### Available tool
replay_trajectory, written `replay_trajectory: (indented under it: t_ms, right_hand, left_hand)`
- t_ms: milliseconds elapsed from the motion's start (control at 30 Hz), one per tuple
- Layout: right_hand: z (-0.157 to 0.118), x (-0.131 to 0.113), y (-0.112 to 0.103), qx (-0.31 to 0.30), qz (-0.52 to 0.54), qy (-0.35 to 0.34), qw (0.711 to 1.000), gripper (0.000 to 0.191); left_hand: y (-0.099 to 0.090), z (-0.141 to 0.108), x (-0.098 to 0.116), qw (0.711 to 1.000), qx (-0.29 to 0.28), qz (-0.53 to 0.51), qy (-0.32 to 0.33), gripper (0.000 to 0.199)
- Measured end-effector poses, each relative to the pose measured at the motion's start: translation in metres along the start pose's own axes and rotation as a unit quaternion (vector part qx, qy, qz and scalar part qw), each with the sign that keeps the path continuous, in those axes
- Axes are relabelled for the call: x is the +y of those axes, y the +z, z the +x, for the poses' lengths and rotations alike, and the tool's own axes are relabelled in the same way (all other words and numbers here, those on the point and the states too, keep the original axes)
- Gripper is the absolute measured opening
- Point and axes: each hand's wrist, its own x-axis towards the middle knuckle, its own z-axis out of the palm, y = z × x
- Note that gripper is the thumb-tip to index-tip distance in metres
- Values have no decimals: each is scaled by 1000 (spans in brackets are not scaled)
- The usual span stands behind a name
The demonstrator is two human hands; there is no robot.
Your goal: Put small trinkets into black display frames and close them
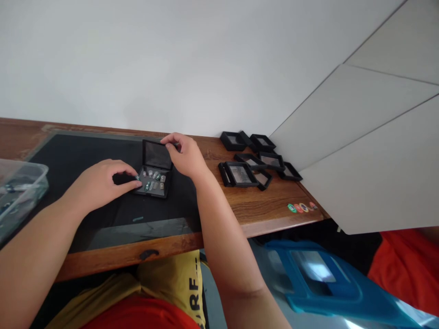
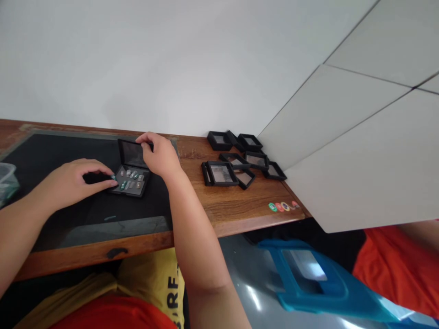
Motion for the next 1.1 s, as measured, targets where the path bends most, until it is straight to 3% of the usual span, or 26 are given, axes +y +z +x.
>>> replay_trajectory:
  t_ms: [267,1100]
  right_hand:
    - [0,-2,0,-11,13,-9,1000,24]
    - [2,3,1,-20,32,0,999,22]
  left_hand:
    - [-6,1,4,998,-53,-14,-34,46]
    - [2,1,-11,997,-56,-50,29,65]
